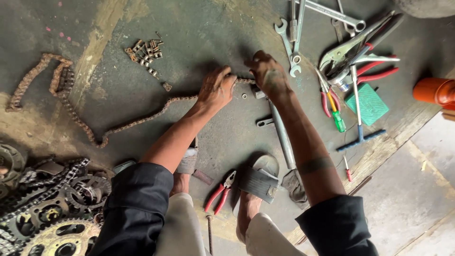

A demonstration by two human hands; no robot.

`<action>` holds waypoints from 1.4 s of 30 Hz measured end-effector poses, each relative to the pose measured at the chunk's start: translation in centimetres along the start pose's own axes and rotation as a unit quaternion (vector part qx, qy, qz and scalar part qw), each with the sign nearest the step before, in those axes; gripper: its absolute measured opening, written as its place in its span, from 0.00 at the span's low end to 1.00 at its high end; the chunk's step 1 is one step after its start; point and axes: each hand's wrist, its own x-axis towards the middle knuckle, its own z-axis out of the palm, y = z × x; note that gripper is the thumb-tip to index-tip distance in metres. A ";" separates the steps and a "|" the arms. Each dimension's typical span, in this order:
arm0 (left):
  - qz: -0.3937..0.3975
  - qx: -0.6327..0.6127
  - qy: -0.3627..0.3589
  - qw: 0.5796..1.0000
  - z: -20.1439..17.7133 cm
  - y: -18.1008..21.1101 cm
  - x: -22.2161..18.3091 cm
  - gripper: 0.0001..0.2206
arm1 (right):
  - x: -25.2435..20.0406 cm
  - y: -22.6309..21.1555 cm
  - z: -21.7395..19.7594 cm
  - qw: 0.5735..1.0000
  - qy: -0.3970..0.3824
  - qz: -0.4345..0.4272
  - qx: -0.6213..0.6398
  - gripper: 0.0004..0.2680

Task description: The person sits on the workshop floor and repairs a motorcycle drive chain. They fit a connecting link into the chain, tap the link pin with a mallet, then use a chain breaker press tool to seat the pin and assemble the chain link.

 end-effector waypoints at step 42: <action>0.029 -0.061 0.040 0.997 -2.1 2.2 1.3 0.07 | -4.8 2.2 1.6 0.987 0.139 -0.078 0.005 0.05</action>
